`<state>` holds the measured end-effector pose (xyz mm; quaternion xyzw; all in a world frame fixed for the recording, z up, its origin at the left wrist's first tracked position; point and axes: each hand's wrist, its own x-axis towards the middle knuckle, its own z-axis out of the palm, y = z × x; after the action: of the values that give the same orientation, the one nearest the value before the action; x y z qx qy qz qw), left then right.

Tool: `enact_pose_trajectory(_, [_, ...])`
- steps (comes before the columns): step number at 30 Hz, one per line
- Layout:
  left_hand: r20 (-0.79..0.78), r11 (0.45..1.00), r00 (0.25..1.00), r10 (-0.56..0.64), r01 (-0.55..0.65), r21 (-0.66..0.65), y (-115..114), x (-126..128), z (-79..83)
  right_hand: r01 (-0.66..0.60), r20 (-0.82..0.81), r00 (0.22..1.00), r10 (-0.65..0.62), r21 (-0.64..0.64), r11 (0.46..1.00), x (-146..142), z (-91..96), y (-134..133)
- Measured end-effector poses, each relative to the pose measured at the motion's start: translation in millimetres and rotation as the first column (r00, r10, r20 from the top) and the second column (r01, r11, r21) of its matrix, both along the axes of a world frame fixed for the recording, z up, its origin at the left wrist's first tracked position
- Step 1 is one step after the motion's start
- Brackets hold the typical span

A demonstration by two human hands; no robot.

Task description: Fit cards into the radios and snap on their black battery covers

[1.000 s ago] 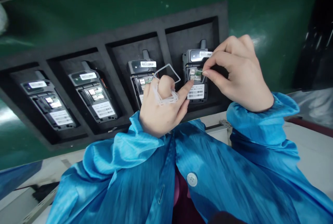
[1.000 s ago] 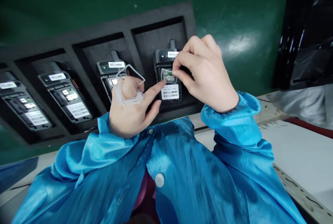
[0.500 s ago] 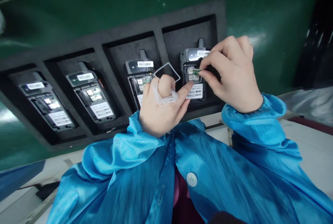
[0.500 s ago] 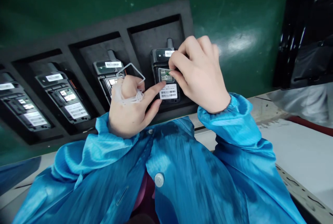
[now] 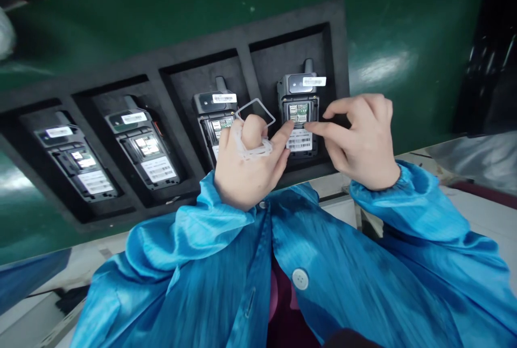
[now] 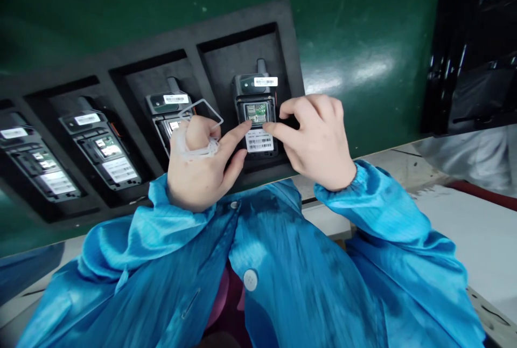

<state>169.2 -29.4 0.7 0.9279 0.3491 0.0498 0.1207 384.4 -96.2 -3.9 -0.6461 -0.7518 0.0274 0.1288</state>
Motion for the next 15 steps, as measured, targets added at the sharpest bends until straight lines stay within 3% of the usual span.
enact_pose_trajectory(5, [-0.087, 0.999, 0.995, 0.039, -0.036, 0.029, -7, 11, 11.7, -0.024, 0.056, 0.998, 0.025, -0.006, 1.000, 0, 0.8, -1])
enact_pose_trajectory(9, [-0.093, 0.998, 0.995, 0.040, -0.036, 0.048, -5, 18, 19.2, 0.049, -0.021, 0.999, -0.050, -0.028, 0.998, -3, 6.9, 2])
enact_pose_trajectory(15, [-0.104, 0.997, 0.994, 0.043, -0.035, 0.075, 3, 18, 14.2, 0.104, 0.050, 0.993, -0.103, -0.013, 0.995, -9, 7.0, 7])
